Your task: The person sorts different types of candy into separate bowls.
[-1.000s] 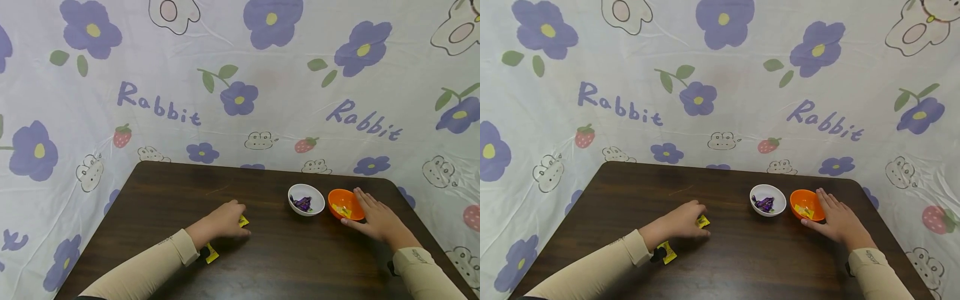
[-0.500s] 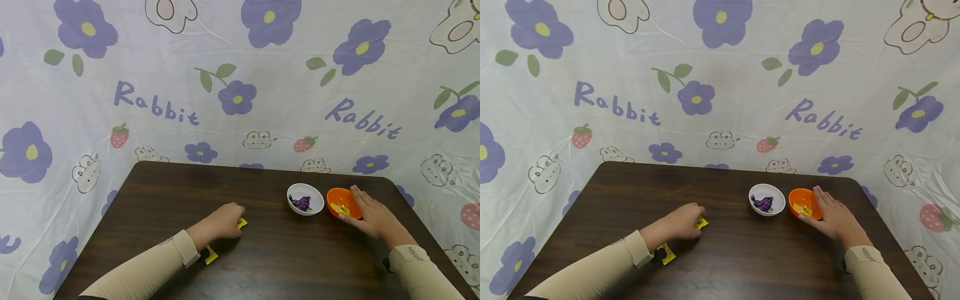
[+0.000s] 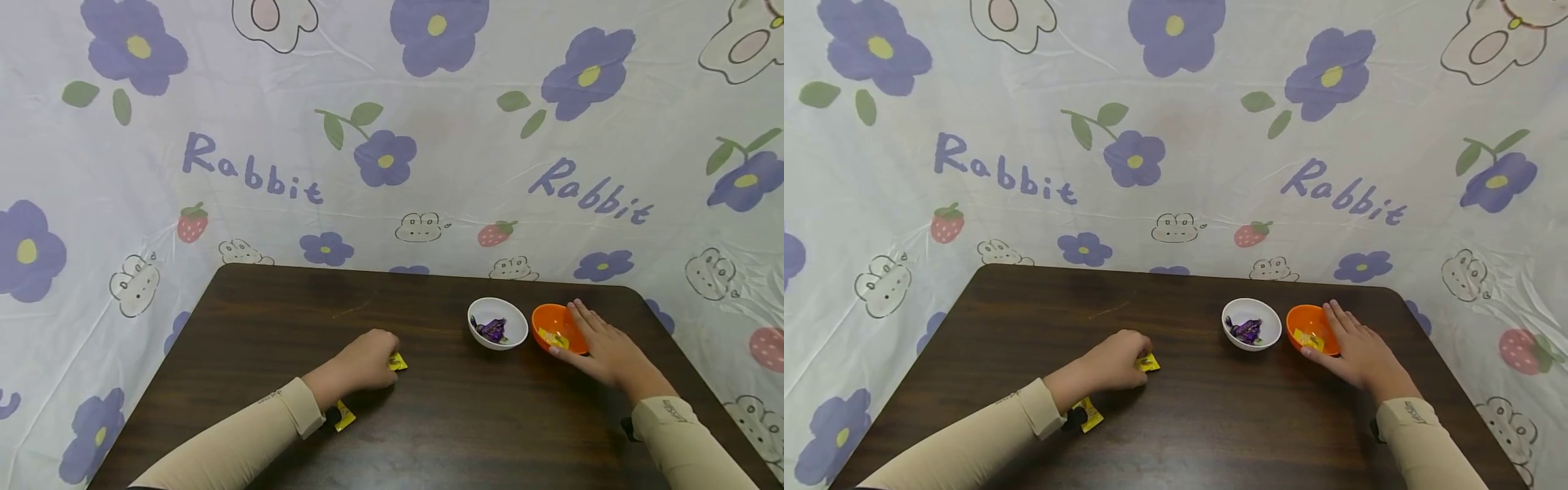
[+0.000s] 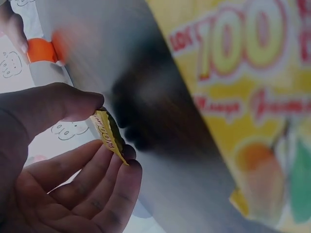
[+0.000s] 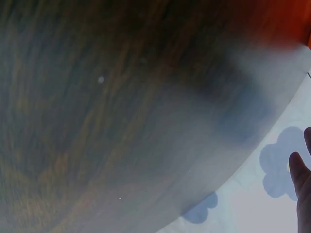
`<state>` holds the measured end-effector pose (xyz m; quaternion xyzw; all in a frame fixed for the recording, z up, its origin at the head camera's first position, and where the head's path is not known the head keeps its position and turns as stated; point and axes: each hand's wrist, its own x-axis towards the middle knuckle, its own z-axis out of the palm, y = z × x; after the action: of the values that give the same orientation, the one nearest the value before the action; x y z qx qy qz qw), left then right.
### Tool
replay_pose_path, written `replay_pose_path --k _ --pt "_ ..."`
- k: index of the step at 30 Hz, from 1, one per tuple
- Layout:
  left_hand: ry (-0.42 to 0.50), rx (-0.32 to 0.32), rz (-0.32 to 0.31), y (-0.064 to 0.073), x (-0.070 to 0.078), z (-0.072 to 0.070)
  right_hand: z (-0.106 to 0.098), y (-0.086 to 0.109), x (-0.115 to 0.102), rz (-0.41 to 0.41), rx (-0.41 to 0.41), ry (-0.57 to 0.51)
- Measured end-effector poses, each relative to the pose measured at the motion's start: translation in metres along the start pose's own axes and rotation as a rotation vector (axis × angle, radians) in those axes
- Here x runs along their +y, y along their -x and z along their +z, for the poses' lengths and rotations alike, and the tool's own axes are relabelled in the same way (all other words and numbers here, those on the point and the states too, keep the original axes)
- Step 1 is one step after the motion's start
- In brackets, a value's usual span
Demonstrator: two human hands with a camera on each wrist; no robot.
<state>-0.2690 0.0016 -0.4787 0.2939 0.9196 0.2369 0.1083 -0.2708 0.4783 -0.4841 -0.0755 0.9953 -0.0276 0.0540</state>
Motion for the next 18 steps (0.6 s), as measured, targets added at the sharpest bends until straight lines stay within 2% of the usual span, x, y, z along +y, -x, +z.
replay_pose_path --k 12,18 --pt "0.027 0.014 0.059 -0.003 0.004 0.007 0.006 -0.001 0.003 0.006 0.011 -0.039" --pt "0.036 0.026 0.089 -0.006 0.011 0.009 0.008 -0.002 0.003 0.01 0.015 -0.064"
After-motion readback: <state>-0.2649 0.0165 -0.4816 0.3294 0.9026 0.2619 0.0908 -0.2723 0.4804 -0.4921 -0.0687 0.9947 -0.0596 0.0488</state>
